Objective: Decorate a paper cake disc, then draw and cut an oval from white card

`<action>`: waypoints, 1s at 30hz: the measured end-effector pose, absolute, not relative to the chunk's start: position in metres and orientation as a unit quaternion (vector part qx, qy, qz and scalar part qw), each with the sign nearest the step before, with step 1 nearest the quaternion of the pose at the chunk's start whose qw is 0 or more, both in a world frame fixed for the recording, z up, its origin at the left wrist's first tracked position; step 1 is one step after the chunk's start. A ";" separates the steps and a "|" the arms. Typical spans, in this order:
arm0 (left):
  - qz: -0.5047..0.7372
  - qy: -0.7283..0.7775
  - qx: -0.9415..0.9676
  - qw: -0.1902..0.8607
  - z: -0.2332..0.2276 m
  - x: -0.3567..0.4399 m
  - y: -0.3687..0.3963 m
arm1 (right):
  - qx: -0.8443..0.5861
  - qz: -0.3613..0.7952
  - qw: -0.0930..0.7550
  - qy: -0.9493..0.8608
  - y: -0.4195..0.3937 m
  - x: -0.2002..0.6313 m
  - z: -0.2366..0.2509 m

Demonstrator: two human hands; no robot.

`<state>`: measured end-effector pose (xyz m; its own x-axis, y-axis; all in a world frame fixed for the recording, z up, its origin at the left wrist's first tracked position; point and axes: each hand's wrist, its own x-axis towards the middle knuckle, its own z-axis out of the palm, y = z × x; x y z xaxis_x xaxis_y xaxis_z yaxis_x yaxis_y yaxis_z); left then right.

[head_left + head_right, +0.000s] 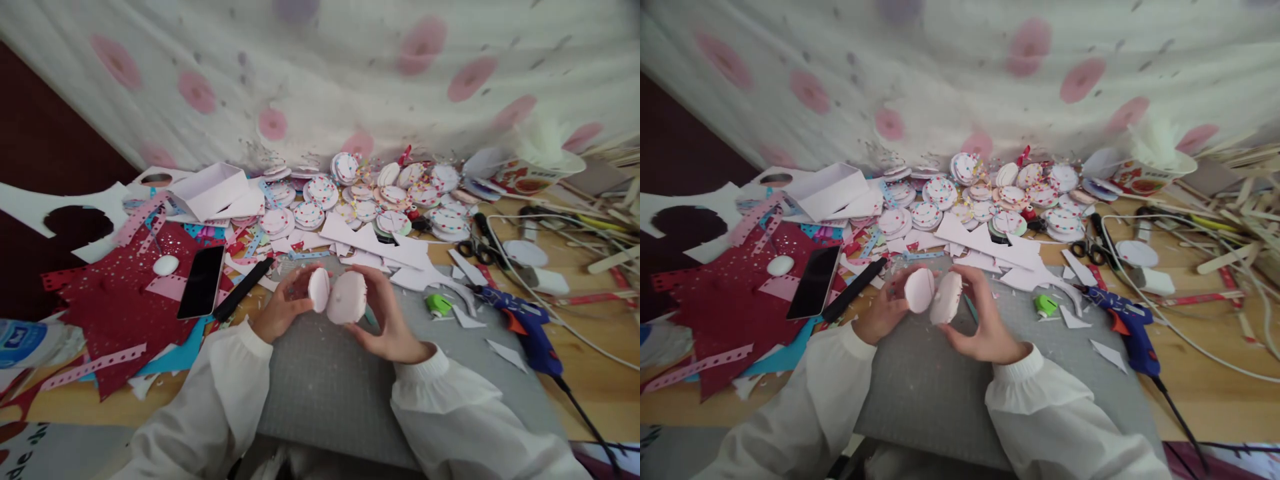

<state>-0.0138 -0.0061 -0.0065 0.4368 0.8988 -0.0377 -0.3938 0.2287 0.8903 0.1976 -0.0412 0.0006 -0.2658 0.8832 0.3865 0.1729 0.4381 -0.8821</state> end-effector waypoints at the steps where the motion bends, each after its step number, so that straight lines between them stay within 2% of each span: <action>1: 0.440 0.298 0.451 0.717 -0.006 -0.014 -0.007 | -0.376 0.366 0.471 -0.710 -0.042 0.198 0.002; 10: 0.398 0.296 0.547 0.675 -0.003 -0.015 -0.008 | -0.390 0.295 0.447 -0.749 -0.040 0.200 0.011; 30: 0.412 0.285 0.601 0.623 0.003 -0.013 -0.007 | -0.372 0.304 0.440 -0.758 -0.042 0.198 0.011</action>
<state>-0.0127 -0.0067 0.0029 0.4979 0.8559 0.1397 -0.1697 -0.0617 0.9836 0.1976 -0.0423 0.0112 -0.3352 0.8321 0.4419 0.2969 0.5384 -0.7886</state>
